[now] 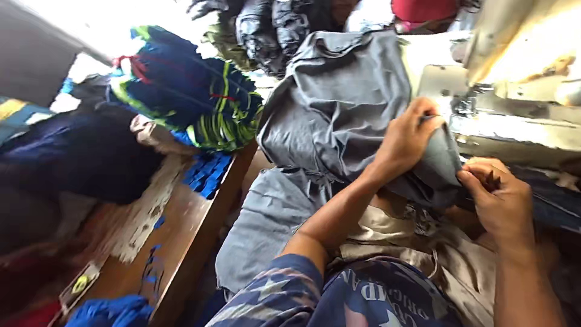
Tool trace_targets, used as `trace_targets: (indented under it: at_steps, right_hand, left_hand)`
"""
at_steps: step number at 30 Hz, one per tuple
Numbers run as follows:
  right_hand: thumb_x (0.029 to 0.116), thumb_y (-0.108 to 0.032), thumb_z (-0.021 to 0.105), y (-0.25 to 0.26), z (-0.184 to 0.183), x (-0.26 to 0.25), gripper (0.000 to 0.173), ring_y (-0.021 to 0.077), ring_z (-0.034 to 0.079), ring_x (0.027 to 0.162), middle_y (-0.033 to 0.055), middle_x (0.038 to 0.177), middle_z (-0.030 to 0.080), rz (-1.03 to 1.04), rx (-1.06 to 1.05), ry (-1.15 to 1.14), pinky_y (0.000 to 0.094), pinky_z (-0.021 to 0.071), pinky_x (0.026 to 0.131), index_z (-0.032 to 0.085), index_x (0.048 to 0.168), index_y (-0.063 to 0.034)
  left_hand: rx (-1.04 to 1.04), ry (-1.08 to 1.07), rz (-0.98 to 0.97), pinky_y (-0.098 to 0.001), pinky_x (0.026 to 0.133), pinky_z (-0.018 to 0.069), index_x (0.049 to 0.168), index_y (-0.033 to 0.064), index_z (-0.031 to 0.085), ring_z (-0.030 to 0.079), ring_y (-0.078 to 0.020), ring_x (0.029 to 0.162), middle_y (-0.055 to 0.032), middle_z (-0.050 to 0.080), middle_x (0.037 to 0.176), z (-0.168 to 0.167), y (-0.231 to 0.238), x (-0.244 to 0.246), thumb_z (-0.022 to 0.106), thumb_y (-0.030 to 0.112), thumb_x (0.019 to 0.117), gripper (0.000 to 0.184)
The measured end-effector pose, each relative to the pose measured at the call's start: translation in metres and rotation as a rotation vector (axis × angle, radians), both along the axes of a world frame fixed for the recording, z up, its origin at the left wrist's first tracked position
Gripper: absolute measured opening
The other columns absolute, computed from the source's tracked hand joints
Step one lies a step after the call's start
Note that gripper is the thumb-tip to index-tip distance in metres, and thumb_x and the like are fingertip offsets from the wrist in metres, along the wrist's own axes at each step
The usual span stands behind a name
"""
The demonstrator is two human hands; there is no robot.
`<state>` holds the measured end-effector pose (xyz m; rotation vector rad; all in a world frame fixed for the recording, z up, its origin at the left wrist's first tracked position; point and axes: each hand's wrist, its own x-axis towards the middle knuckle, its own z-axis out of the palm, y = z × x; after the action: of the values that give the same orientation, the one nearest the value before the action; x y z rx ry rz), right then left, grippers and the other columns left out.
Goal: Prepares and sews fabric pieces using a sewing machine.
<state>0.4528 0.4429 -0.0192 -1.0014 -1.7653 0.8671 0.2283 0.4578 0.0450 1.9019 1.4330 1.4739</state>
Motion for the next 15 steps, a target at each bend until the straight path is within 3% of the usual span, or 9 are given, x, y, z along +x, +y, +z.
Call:
trace_targets:
  at_steps: [2,4,9,15]
  right_hand:
    - [0.0973,-0.019,0.066,0.002,0.007,-0.003,0.014,-0.0045,0.06,0.071,-0.0056,0.083,0.068,0.026,-0.047,-0.024,0.0131,0.052,0.066,0.072,0.095,-0.0072]
    - [0.0973,-0.019,0.066,0.005,0.009,-0.007,0.012,-0.0051,0.055,0.064,-0.008,0.075,0.062,0.043,-0.086,-0.028,0.0126,0.0473,0.06,0.07,0.093,-0.0084]
    - [0.0898,-0.009,0.073,0.013,0.0,-0.018,0.006,0.0037,0.058,0.059,-0.0038,0.071,0.064,-0.008,-0.203,0.098,0.0209,0.0501,0.055,0.07,0.095,-0.0091]
    - [0.0872,0.0,0.072,0.015,-0.01,-0.026,0.032,0.0096,0.049,0.052,0.0014,0.066,0.056,-0.003,-0.232,0.366,0.0246,0.0449,0.05,0.065,0.118,-0.0079]
  left_hand:
    - [-0.008,0.084,-0.001,-0.0411,0.081,0.061,0.111,0.001,0.066,0.071,-0.018,0.091,-0.0087,0.072,0.102,0.007,0.021,0.001,0.059,0.006,0.1012,0.014]
    - [-0.005,0.209,0.018,-0.0426,0.078,0.0604,0.107,0.0037,0.07,0.071,-0.019,0.089,-0.0076,0.073,0.098,0.008,0.042,-0.001,0.061,0.008,0.0995,0.012]
    - [-0.079,0.45,0.039,-0.0423,0.08,0.0603,0.104,0.0122,0.074,0.069,-0.0192,0.095,-0.0048,0.069,0.107,-0.006,0.081,-0.005,0.065,0.018,0.0983,0.012]
    - [-0.19,0.491,0.026,-0.0455,0.085,0.0576,0.105,0.0189,0.076,0.068,-0.0181,0.102,-0.0016,0.07,0.108,-0.006,0.104,-0.007,0.066,0.026,0.0969,0.015]
